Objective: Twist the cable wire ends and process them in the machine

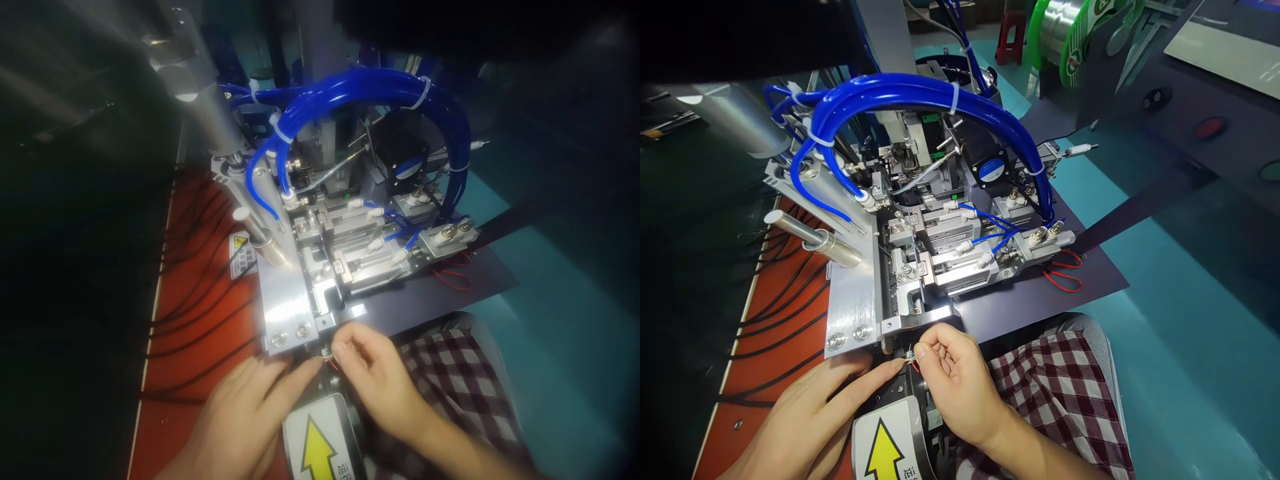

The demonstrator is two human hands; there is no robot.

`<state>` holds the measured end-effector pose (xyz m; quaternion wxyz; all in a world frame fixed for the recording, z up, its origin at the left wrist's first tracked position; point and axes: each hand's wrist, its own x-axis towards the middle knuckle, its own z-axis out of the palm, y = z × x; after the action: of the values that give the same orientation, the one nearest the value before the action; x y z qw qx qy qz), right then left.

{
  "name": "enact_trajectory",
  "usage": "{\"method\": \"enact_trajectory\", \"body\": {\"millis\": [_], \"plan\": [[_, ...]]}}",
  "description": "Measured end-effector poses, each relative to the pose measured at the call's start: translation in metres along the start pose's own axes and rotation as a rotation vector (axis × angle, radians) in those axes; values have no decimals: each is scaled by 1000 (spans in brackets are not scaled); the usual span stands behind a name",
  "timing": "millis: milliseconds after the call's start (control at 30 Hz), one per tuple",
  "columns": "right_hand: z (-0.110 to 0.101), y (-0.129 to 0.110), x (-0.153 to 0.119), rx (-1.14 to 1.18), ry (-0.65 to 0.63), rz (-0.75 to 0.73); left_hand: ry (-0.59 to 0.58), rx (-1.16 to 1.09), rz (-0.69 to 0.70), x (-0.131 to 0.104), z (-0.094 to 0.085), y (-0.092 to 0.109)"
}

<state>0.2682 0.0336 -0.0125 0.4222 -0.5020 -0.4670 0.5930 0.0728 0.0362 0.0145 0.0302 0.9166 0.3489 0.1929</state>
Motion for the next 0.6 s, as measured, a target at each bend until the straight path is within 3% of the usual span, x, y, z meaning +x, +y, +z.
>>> {"method": "enact_trajectory", "body": {"millis": [467,600], "plan": [[-2,5,1,4,-9,3,-56,-11,-61,-6,3,3],[-3,8,1,2,-9,12,-74,2,-21,-5,2,-1]]}}
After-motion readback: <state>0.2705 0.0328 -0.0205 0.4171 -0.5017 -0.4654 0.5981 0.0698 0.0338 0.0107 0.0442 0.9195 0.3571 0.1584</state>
